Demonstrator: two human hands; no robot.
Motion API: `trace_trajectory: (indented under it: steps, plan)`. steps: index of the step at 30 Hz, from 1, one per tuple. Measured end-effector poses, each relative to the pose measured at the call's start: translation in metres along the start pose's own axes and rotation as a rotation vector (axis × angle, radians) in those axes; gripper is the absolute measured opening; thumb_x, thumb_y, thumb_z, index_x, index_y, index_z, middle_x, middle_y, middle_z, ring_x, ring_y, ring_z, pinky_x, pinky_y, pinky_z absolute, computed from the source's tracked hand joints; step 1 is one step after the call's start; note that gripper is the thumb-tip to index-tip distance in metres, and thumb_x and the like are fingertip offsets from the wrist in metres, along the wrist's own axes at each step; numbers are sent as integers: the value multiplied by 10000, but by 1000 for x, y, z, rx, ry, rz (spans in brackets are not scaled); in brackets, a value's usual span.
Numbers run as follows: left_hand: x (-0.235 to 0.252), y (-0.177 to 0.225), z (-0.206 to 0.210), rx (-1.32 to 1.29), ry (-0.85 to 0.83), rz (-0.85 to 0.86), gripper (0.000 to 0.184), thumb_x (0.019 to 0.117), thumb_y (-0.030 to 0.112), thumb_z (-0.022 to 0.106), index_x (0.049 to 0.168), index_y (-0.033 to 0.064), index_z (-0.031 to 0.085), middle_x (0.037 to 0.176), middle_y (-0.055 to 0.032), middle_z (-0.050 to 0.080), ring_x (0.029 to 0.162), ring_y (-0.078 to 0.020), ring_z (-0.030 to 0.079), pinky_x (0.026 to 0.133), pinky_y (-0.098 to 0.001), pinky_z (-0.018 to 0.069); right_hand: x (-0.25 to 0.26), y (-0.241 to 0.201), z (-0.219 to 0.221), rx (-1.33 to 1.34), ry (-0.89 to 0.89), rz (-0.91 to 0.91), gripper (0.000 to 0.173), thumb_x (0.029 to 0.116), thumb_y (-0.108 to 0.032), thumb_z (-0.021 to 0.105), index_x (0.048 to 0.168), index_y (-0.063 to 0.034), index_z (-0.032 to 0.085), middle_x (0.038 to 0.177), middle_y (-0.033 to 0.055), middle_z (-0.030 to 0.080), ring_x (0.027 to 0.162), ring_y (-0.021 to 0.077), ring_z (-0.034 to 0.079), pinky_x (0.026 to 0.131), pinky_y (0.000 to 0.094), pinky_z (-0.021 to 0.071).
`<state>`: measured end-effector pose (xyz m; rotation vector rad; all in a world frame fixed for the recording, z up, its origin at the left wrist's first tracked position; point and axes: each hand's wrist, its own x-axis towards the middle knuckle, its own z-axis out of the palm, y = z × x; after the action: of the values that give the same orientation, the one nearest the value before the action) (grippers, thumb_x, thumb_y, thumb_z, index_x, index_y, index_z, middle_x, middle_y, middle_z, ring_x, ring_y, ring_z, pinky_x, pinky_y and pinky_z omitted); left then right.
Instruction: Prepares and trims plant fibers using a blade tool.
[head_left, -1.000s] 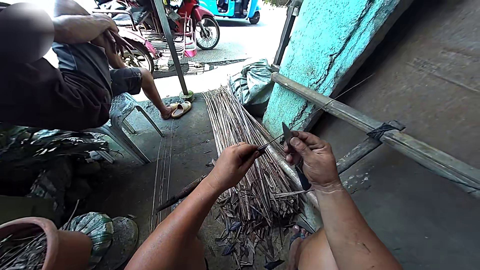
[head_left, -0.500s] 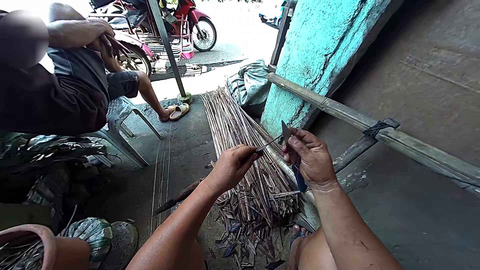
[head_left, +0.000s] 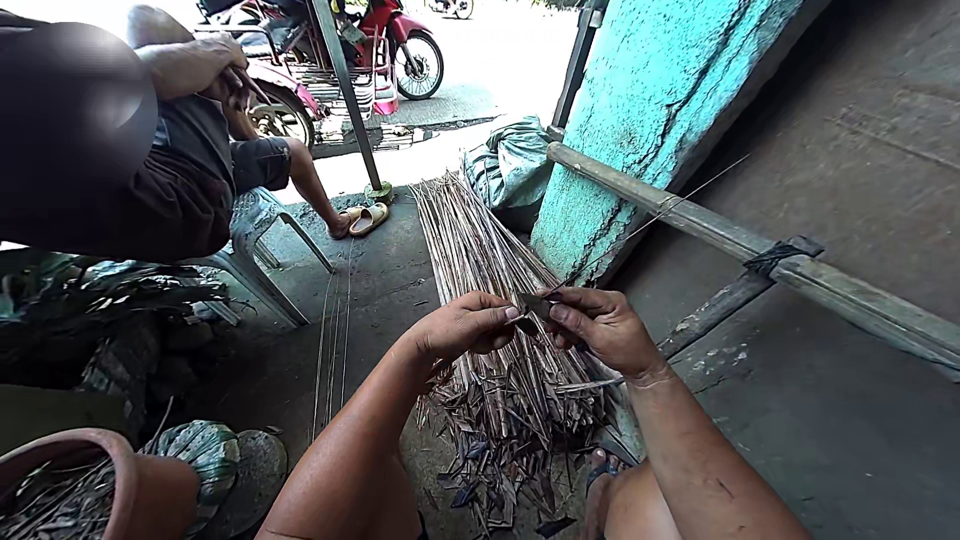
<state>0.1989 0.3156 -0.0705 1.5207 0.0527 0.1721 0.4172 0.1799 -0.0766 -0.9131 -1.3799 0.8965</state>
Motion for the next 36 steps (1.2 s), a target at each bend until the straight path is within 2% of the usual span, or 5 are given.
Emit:
trace_trajectory:
  steps: [11, 17, 25, 31, 36]
  plan:
    - [-2, -2, 0, 79, 79, 1, 356, 1105, 210, 397, 1071, 34, 705, 652, 67, 554, 498, 22, 418, 454, -147, 328, 4, -11, -16, 114, 274, -97, 239, 1054, -111, 561, 1234, -65, 712, 854, 66, 742, 616, 107, 686, 572, 257, 611]
    - [3, -3, 5, 180, 172, 0, 323, 1102, 225, 427, 1017, 47, 684, 698, 40, 603, 536, -10, 500, 489, -171, 404, 2, -4, 3, 45, 75, 146, 259, 1038, -78, 570, 1246, 37, 674, 881, 59, 732, 632, 106, 671, 550, 252, 593]
    - [4, -1, 11, 188, 221, 19, 288, 1092, 210, 467, 989, 49, 682, 663, 47, 582, 527, -17, 509, 491, -174, 425, 4, -11, -13, 68, 254, 47, 258, 1037, -56, 554, 1251, 2, 685, 837, 92, 728, 580, 126, 664, 524, 263, 594]
    - [1, -1, 10, 218, 246, -25, 290, 1089, 210, 467, 987, 52, 688, 671, 44, 593, 525, -16, 513, 489, -174, 427, 8, -15, -28, -3, 562, 5, 263, 1065, -89, 503, 1275, -42, 654, 826, 60, 724, 575, 126, 674, 532, 274, 607]
    - [5, -2, 16, 242, 332, -70, 279, 1086, 208, 481, 999, 42, 687, 712, 22, 638, 565, -47, 587, 540, -206, 514, 7, -12, 1, 68, 291, 178, 295, 1072, -102, 483, 1314, 1, 615, 884, 103, 736, 609, 127, 672, 553, 265, 593]
